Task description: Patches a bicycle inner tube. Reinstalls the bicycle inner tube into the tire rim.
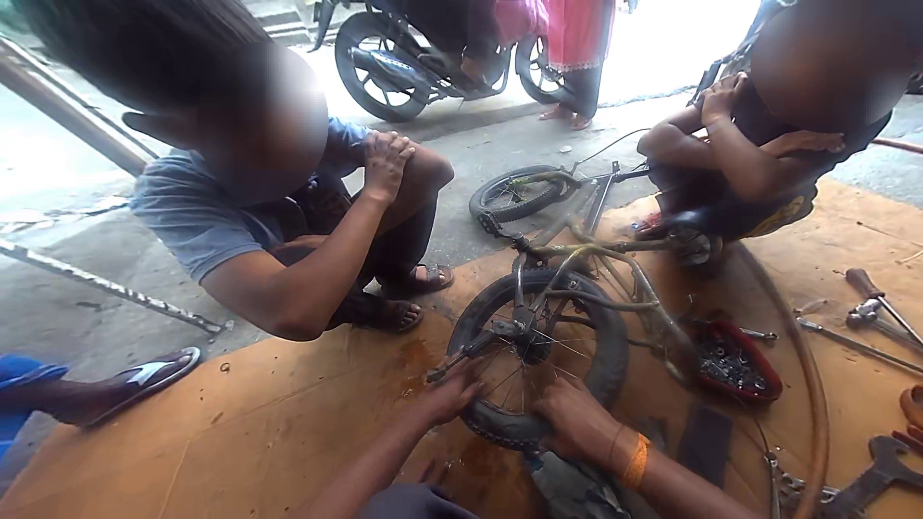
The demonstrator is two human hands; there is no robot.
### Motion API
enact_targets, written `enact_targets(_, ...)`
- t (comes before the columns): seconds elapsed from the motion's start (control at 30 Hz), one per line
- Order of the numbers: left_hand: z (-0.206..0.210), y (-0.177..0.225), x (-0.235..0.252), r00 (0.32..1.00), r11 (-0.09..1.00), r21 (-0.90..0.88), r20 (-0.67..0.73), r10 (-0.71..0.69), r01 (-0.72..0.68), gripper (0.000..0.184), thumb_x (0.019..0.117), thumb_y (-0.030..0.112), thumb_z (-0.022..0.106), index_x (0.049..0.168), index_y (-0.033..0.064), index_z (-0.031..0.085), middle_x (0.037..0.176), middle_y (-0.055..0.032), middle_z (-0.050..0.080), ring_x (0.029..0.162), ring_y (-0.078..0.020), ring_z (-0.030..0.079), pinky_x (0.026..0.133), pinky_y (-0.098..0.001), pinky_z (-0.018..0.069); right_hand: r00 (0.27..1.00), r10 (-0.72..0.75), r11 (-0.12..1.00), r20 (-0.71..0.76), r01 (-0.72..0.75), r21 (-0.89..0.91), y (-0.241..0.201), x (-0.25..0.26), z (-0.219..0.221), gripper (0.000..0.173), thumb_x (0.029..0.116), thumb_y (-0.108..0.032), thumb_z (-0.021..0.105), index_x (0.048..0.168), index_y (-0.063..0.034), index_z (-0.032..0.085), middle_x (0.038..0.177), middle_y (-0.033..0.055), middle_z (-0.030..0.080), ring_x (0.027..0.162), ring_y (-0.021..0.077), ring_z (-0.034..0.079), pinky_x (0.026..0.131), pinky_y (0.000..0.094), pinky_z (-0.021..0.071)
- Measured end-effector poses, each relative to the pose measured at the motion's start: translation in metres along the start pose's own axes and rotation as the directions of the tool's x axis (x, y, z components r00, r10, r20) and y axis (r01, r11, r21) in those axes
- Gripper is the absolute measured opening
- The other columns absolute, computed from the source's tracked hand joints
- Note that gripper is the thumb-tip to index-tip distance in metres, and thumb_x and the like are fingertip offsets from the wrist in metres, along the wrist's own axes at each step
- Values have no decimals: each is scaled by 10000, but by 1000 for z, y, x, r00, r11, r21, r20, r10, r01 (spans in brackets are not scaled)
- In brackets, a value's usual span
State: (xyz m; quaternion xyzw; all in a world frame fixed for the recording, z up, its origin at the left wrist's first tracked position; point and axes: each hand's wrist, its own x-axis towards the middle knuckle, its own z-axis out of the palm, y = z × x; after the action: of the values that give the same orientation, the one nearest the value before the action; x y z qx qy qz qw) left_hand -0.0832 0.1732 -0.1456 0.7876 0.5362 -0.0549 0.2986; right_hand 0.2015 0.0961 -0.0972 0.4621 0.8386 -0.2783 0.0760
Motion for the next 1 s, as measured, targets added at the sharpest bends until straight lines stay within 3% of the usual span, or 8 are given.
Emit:
enact_targets(0.13, 11, -13, 17, 998, 998, 3, -30, -57, 57, 579, 1087, 480, 337, 1572, 172, 412, 1543, -115, 484, 1501, -292, 350, 1232, -559, 242, 994, 57, 996, -96, -62, -58, -12, -23, 1, 335, 955, -349, 644, 1229, -170, 716, 1667, 104, 299, 1489, 391, 310, 1175, 656, 235)
enact_targets(0.2, 11, -14, 22, 999, 999, 16, -26, -47, 47, 515, 1098, 431, 329, 1506, 164, 494, 1478, -106, 547, 1475, -274, 389, 1244, -572, 172, 942, 95, 995, -321, -93, 23, -10, -34, 21, 269, 965, -315, 594, 1158, -185, 729, 1617, 69, 406, 1492, 354, 343, 1190, 649, 218)
enact_targets(0.27, 8, -9, 23, 999, 994, 101, -6, -42, 43, 466, 1095, 397, 340, 1445, 172, 550, 1433, -83, 586, 1457, -253, 410, 1248, -582, 102, 733, 217, 975, -645, -134, 176, -4, -41, 57, 279, 942, -376, 639, 1141, -211, 743, 1545, 71, 508, 1468, 339, 402, 1183, 624, 291)
enact_targets(0.33, 4, -1, 23, 999, 972, 231, 1, -46, 45, 407, 1067, 350, 394, 1375, 202, 616, 1415, -38, 607, 1452, -246, 406, 1240, -575, 82, 493, 410, 906, -767, -125, 404, -1, -46, 83, 494, 901, -416, 695, 1312, -142, 675, 1574, 162, 443, 1472, 382, 375, 1166, 603, 338)
enact_targets(0.47, 0, 9, 15, 1000, 978, 206, 7, 15, -17, 314, 1028, 251, 464, 1249, 183, 677, 1286, -61, 655, 1269, -259, 551, 1131, -544, 337, 441, 770, 476, -460, 83, 876, -11, -46, 113, 1068, 839, -475, 790, 1618, -32, 208, 1638, 183, 310, 1488, 214, 377, 1192, 371, 401)
enact_targets(0.6, 2, 24, 1, 977, 977, -112, 98, 191, -179, 317, 1053, 224, 487, 1320, 102, 604, 1100, -82, 724, 1032, -221, 702, 962, -488, 552, 553, 786, 155, -275, 254, 955, -20, -40, 116, 1204, 808, -470, 845, 1635, -52, 76, 1613, 170, 353, 1423, 172, 470, 1142, 339, 474)
enact_targets(0.77, 28, 70, 5, 902, 865, -404, 179, 393, -297, 358, 1023, 354, 585, 1308, 142, 632, 1204, -12, 715, 1097, -113, 681, 1001, -383, 553, 541, 833, -121, -117, 385, 915, -22, -16, 95, 1099, 790, -312, 890, 1593, -95, 173, 1471, 164, 502, 1279, 207, 596, 1020, 400, 576)
enact_targets(1.0, 7, 130, 39, 867, 931, -304, 387, 313, -201, 457, 988, 289, 678, 1378, 116, 514, 1205, -58, 698, 1092, -176, 684, 980, -432, 552, 404, 915, -141, -1, 321, 936, 3, -3, 72, 992, 710, -279, 953, 1479, -47, 371, 1291, 187, 612, 1135, 236, 660, 935, 419, 597)
